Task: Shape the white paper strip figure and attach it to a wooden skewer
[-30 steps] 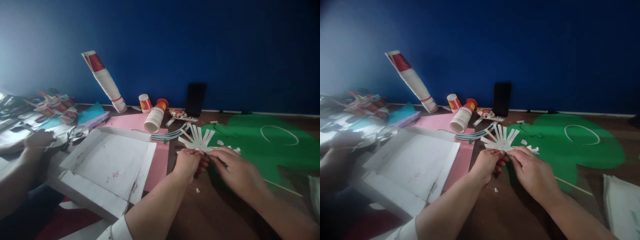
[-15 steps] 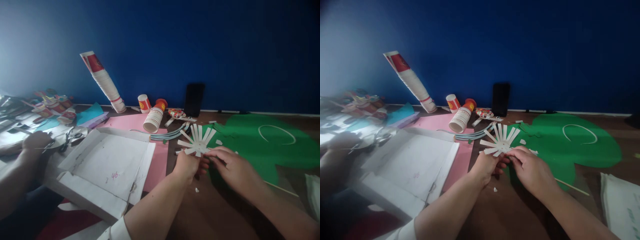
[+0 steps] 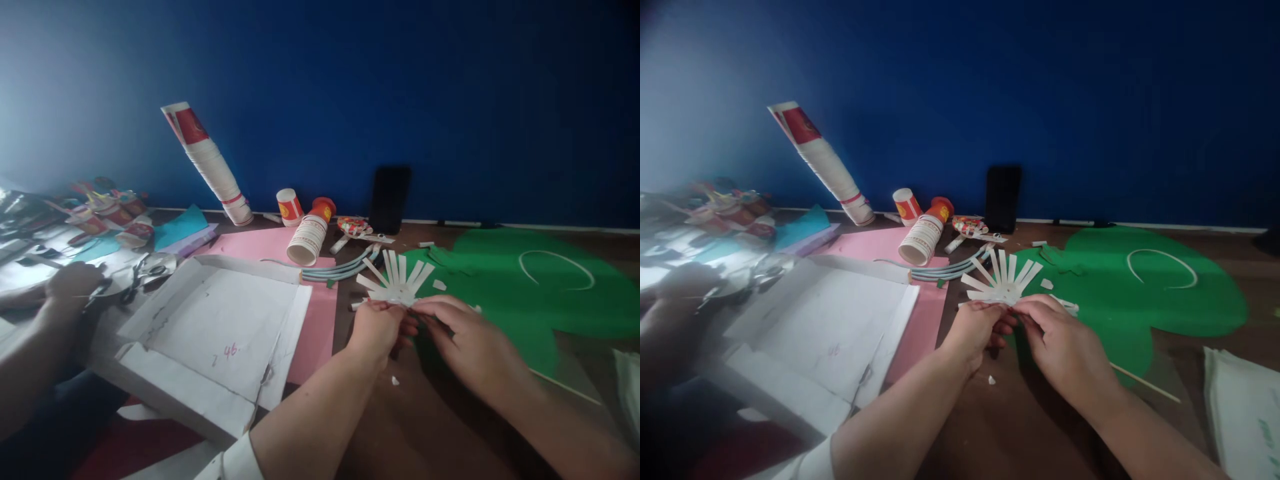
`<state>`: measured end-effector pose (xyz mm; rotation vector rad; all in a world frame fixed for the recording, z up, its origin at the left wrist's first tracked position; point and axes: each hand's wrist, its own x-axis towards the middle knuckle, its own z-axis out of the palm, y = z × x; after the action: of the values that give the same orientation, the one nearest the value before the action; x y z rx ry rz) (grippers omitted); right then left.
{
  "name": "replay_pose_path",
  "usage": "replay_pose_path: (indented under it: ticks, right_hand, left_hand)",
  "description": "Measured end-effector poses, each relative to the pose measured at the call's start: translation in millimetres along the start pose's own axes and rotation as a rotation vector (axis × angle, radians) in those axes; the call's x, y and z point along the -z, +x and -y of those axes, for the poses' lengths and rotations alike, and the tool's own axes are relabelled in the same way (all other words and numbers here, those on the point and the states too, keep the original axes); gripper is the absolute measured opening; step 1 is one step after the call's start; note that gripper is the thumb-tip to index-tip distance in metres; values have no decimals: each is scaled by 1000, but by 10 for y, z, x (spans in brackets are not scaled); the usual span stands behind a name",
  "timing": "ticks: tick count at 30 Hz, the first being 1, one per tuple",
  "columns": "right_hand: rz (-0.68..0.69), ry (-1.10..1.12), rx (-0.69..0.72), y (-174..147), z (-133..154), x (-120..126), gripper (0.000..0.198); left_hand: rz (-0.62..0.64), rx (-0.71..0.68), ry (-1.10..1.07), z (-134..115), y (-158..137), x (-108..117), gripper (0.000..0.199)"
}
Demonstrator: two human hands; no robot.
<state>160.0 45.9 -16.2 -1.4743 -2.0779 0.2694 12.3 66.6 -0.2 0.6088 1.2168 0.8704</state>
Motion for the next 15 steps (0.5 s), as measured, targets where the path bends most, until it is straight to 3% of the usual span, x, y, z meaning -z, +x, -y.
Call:
replay_pose_path:
  ticks: [6,15]
  right_hand:
    - [-89,-166,43,-49,18,-13,23]
    - [-170,-239,140,-68,78,-9,23]
  left_hand:
    - [16,-20,10,6,-10,-5,12]
    - [-30,-89,-21,32,-9,-4,14]
